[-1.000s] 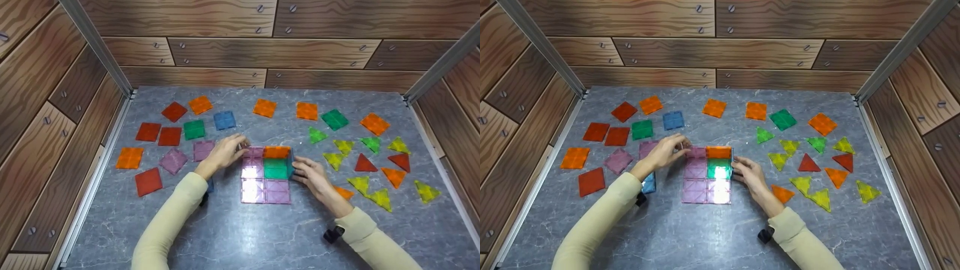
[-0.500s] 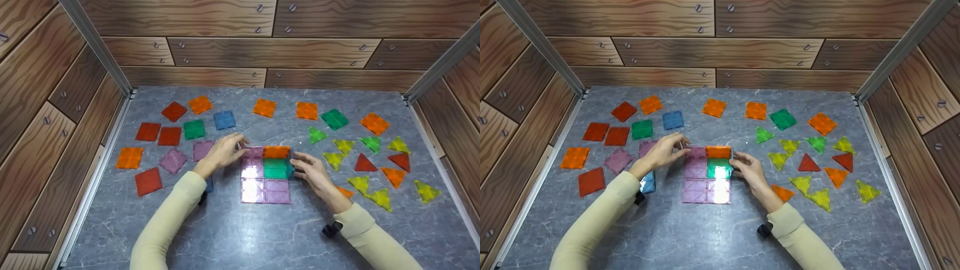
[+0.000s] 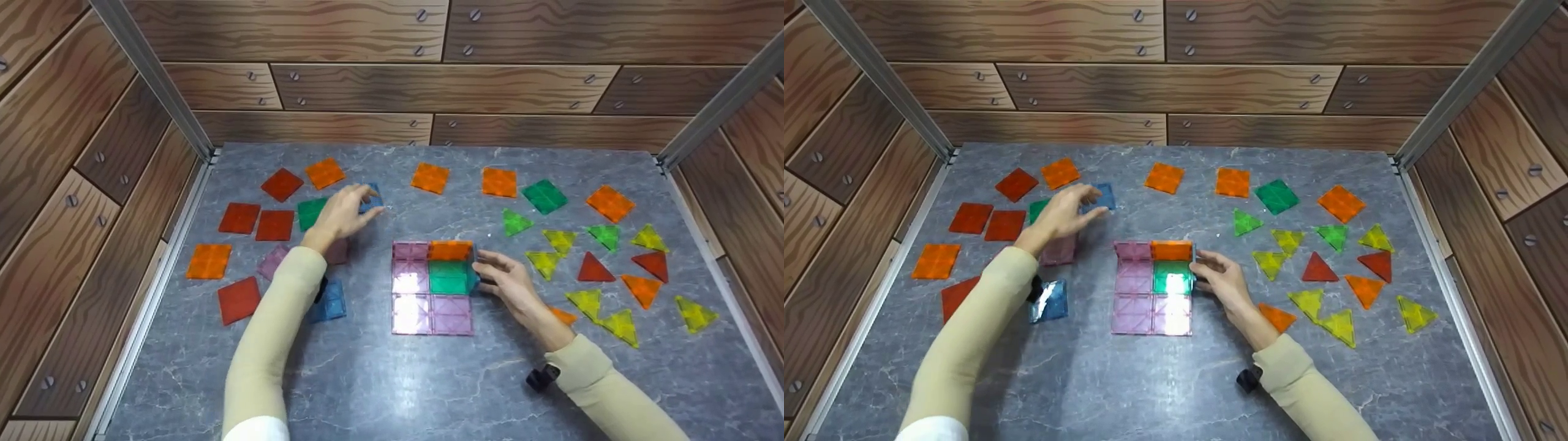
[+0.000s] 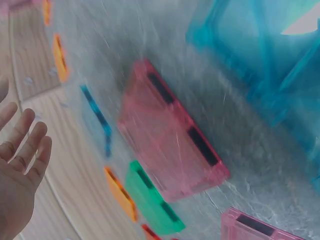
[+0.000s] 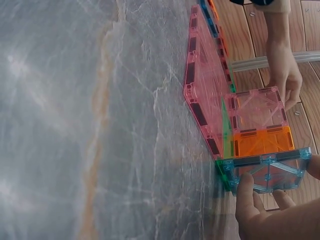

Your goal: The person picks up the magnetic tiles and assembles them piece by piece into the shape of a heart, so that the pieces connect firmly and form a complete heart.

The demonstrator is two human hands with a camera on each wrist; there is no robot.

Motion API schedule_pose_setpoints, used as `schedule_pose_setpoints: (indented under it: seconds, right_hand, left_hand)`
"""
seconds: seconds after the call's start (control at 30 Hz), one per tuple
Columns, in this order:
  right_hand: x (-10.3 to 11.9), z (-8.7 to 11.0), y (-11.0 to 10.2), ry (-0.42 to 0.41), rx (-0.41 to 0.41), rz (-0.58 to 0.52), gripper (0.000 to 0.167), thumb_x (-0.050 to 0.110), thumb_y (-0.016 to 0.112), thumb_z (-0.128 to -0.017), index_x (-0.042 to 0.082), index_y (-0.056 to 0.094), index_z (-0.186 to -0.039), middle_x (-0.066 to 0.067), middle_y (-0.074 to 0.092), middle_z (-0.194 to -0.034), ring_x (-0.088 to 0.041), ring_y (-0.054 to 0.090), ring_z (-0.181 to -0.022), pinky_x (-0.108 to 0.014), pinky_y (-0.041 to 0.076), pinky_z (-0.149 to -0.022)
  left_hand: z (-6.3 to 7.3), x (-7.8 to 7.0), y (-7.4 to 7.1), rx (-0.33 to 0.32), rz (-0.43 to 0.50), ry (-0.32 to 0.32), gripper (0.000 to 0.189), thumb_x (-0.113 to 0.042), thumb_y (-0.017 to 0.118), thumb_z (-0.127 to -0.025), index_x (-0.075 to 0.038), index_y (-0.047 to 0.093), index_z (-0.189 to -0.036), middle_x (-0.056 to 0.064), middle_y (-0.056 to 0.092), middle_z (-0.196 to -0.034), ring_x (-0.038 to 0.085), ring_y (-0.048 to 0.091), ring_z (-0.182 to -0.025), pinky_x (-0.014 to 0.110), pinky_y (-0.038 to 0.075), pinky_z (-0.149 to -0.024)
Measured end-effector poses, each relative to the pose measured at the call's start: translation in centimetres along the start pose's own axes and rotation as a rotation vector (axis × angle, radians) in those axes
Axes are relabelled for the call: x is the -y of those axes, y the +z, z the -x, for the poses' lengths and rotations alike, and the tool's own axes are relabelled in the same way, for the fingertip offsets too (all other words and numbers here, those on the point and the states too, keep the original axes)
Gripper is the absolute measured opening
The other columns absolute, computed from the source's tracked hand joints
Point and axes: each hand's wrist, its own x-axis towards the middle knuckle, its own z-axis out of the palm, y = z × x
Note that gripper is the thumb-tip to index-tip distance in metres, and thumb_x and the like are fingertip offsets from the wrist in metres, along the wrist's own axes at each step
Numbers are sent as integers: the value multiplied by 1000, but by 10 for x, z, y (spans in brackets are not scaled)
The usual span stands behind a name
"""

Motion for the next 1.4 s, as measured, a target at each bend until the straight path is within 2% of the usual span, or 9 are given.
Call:
schedule_pose_setpoints:
  seconds: [0.13,0.27,0.47,0.63,0.8,1.07,1.27,1.4]
  right_hand:
    - [0,0,0,0,0,-2,64,23,71,-102,1,45,-157,-15,56,-149,-9,66,-110,-28,61,-94]
    - [-2,2,-1,1,1,-1,66,24,72,-101,1,46,-157,-11,59,-143,-11,67,-111,-28,61,-93]
    - [-5,4,-4,-1,6,10,66,24,72,-101,1,45,-157,-10,59,-142,-14,66,-116,-27,61,-93]
    - [-5,4,-2,-4,14,6,65,23,71,-102,0,45,-157,-14,59,-145,-14,67,-115,-29,61,-95]
    - [-6,3,0,-16,14,-5,64,21,71,-101,-1,46,-155,-12,60,-143,-15,68,-114,-28,61,-93]
    - [-7,-1,2,-15,13,-18,64,21,72,-101,0,47,-155,-5,62,-137,-13,68,-112,-28,62,-92]
    - [-5,-3,1,-11,3,-17,63,21,73,-100,1,48,-155,-8,61,-139,-9,68,-108,-27,62,-91]
    - [-4,-1,0,-8,1,-7,65,22,72,-101,1,46,-156,-14,57,-148,-12,67,-111,-26,61,-92]
  left_hand:
    - [-11,12,3,32,-1,-92,50,-42,69,-102,-11,63,-140,13,67,-133,33,64,-125,49,54,-109]
    - [-18,21,14,61,-12,-167,57,-43,73,-99,-14,58,-146,15,58,-146,34,56,-136,51,47,-119]
    - [-27,29,31,71,-64,-217,69,-47,77,-95,-15,54,-152,17,52,-150,35,50,-142,49,42,-123]
    - [-31,32,36,112,-83,-259,74,-47,74,-97,-13,48,-157,17,45,-162,34,41,-153,49,35,-129]
    - [-33,31,33,145,-97,-251,69,-45,72,-99,-11,50,-156,17,43,-165,36,38,-156,50,33,-130]
    - [-30,27,27,181,-154,-233,69,-48,75,-97,-12,56,-153,22,41,-165,43,37,-156,56,31,-130]
    - [-19,22,19,189,-91,-233,70,-51,74,-96,-15,56,-153,24,41,-165,43,36,-156,57,28,-131]
    - [-8,18,13,152,-27,-212,67,-53,74,-96,-16,59,-150,21,49,-160,40,45,-149,56,35,-127]
